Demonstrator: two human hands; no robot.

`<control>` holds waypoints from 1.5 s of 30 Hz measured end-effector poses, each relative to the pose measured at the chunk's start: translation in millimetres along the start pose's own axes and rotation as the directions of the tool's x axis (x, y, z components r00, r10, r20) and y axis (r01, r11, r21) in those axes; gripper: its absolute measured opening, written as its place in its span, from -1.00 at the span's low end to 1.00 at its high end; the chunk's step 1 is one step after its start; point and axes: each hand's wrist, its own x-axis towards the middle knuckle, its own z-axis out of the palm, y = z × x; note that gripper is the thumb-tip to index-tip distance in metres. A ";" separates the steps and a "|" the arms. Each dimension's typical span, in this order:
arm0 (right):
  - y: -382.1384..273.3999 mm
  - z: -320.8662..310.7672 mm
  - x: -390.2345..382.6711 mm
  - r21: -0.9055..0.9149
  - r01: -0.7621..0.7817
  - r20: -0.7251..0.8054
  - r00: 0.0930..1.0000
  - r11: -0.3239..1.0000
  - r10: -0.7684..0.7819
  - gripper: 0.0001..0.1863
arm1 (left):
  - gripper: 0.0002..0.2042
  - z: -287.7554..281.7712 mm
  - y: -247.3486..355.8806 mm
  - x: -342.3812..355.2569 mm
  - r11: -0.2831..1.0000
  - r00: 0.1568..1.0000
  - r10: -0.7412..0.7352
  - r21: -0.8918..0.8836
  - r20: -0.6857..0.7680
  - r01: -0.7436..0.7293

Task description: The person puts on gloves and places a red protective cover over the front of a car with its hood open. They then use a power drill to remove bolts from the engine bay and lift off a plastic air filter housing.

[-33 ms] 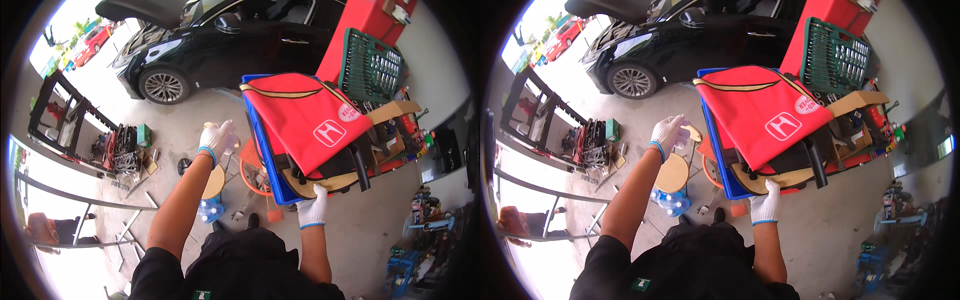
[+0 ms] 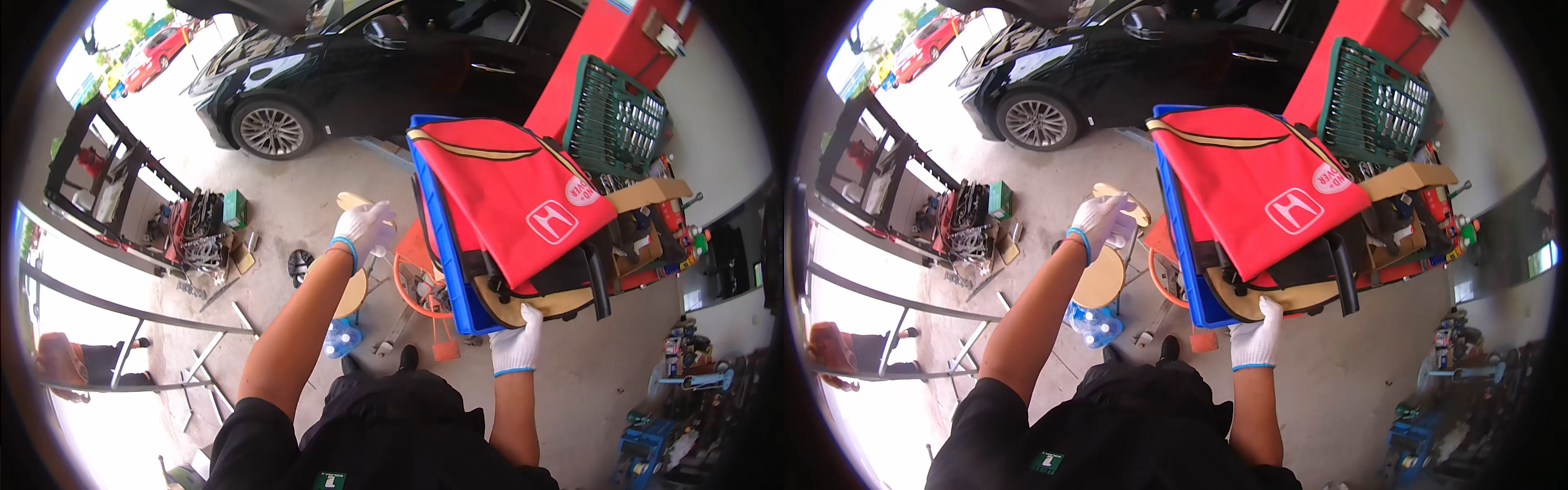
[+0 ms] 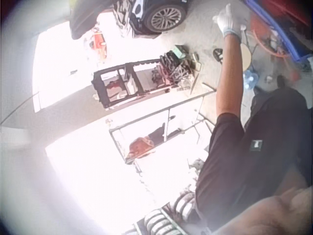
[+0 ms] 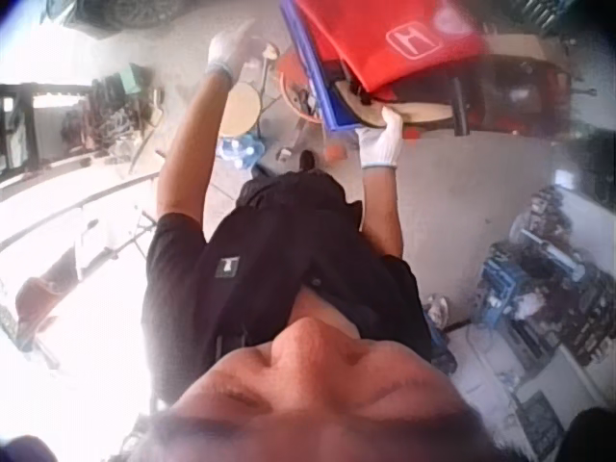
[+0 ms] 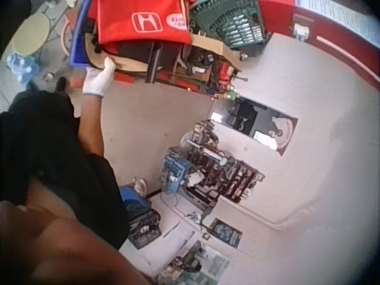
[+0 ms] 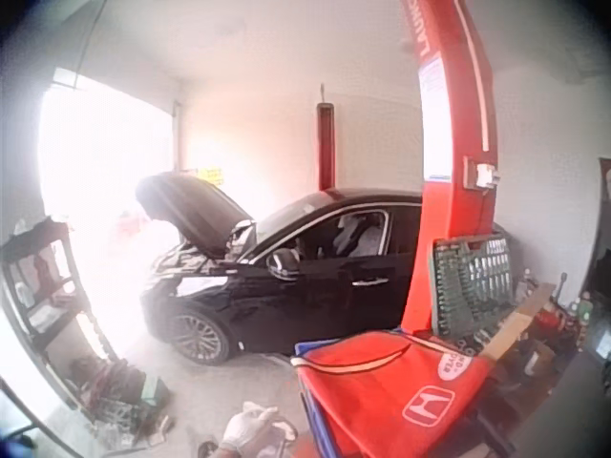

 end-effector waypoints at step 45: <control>170.5 -87.6 -21.2 -0.687 -0.468 -0.116 0.825 0.555 0.553 -0.41 | -0.79 -407.8 -139.8 -260.8 0.963 0.557 0.200 0.057 -0.806 -0.265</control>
